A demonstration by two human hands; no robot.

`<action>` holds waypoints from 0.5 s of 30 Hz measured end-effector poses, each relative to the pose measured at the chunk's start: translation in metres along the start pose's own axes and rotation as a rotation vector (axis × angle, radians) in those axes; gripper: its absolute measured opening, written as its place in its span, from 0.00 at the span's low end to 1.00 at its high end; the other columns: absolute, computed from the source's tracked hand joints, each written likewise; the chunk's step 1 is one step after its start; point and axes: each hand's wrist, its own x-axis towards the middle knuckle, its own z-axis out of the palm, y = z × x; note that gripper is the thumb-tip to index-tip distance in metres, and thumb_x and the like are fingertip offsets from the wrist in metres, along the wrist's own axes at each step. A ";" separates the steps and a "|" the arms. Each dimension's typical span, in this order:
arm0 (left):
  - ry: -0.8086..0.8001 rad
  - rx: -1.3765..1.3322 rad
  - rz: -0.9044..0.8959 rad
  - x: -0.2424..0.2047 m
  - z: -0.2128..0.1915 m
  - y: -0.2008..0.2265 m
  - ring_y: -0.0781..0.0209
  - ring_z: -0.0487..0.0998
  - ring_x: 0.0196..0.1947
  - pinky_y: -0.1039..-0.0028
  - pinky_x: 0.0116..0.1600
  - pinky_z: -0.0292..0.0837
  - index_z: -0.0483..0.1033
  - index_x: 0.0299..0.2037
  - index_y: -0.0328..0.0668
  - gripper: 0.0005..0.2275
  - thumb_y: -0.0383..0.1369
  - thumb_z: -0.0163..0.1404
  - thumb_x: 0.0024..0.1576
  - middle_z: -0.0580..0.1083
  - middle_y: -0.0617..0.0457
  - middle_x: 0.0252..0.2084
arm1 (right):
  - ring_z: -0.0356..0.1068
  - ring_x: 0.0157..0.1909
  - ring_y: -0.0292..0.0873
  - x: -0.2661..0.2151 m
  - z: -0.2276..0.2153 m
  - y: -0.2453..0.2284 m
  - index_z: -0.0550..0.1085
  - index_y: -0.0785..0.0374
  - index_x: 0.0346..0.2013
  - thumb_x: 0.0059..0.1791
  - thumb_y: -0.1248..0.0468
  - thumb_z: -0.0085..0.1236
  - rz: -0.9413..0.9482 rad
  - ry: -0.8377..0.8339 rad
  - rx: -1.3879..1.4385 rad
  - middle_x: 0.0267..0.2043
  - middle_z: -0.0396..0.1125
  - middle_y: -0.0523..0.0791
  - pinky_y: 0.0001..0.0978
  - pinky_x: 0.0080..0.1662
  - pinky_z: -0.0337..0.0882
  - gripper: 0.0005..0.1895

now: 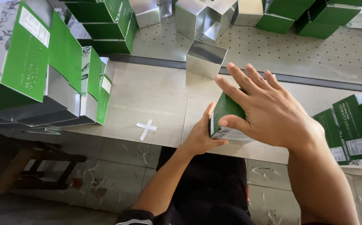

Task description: The person assembles green and white cardboard boxes by folding the flaps and inserting the outer sleeve. They repeatedly pick up flat-packed box components, fold them into shape, and slide the printed sleeve over the inner box to complete the assembly.

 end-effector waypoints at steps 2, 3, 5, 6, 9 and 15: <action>0.000 -0.040 -0.054 -0.002 -0.001 0.007 0.48 0.73 0.64 0.61 0.60 0.69 0.36 0.77 0.41 0.56 0.52 0.62 0.44 0.69 0.46 0.67 | 0.48 0.74 0.62 -0.001 0.001 -0.001 0.53 0.54 0.75 0.52 0.29 0.31 -0.005 0.024 -0.030 0.80 0.44 0.51 0.61 0.64 0.53 0.45; 0.000 -0.041 -0.059 -0.002 -0.003 0.010 0.48 0.73 0.64 0.61 0.60 0.69 0.36 0.77 0.41 0.56 0.52 0.62 0.44 0.69 0.46 0.67 | 0.48 0.74 0.62 0.000 0.004 -0.002 0.53 0.54 0.75 0.52 0.29 0.31 -0.006 0.021 -0.026 0.80 0.44 0.51 0.61 0.64 0.53 0.45; -0.022 -0.047 -0.076 -0.003 -0.004 0.016 0.48 0.74 0.62 0.60 0.59 0.70 0.35 0.77 0.42 0.55 0.48 0.62 0.45 0.71 0.47 0.64 | 0.54 0.71 0.60 0.000 0.007 -0.002 0.55 0.53 0.74 0.52 0.31 0.35 0.000 0.009 -0.018 0.78 0.49 0.50 0.58 0.60 0.58 0.43; -0.025 -0.049 -0.081 -0.002 -0.005 0.017 0.48 0.74 0.62 0.60 0.59 0.70 0.35 0.77 0.42 0.55 0.48 0.62 0.45 0.71 0.47 0.64 | 0.54 0.71 0.60 0.001 0.007 -0.003 0.55 0.53 0.74 0.52 0.31 0.35 0.001 0.005 -0.014 0.78 0.49 0.50 0.58 0.60 0.58 0.43; -0.016 -0.069 -0.111 -0.002 -0.004 0.013 0.51 0.75 0.60 0.63 0.58 0.71 0.36 0.77 0.45 0.55 0.45 0.64 0.43 0.72 0.47 0.63 | 0.55 0.70 0.58 0.002 0.006 -0.004 0.56 0.55 0.73 0.52 0.31 0.38 0.008 -0.004 -0.010 0.78 0.49 0.51 0.62 0.60 0.59 0.44; -0.016 -0.082 -0.046 -0.002 -0.003 0.010 0.46 0.71 0.65 0.59 0.62 0.69 0.35 0.76 0.42 0.54 0.45 0.64 0.45 0.64 0.41 0.70 | 0.56 0.70 0.54 0.000 0.007 -0.005 0.56 0.58 0.73 0.53 0.31 0.35 -0.007 0.021 -0.023 0.77 0.51 0.50 0.64 0.61 0.58 0.44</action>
